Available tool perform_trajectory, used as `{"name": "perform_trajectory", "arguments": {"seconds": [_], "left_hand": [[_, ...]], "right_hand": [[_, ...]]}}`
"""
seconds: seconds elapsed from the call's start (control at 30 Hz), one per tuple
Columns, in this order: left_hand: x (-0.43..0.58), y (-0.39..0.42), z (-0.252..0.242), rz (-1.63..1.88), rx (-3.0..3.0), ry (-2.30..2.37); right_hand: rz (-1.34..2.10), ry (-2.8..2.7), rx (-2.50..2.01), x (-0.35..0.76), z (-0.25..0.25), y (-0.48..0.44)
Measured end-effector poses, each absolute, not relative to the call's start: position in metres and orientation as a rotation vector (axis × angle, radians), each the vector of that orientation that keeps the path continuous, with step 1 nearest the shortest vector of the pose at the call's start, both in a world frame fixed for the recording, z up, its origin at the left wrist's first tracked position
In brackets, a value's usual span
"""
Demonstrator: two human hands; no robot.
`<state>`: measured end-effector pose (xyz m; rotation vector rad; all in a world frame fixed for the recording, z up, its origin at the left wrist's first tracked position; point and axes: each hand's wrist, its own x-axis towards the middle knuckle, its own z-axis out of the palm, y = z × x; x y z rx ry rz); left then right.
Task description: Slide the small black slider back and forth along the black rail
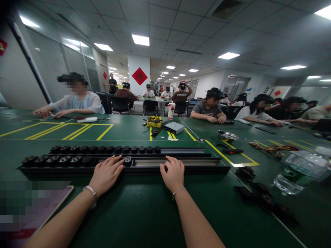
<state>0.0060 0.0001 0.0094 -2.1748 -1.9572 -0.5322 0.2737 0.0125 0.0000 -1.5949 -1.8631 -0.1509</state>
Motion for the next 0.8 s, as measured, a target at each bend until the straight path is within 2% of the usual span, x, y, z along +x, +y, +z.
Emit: {"name": "perform_trajectory", "arguments": {"seconds": [0.8], "left_hand": [[0.0093, -0.0020, 0.0102, -0.561, -2.174, -1.891]], "right_hand": [[-0.172, -1.877, -1.600, 0.2734, 0.0012, 0.0120]]}}
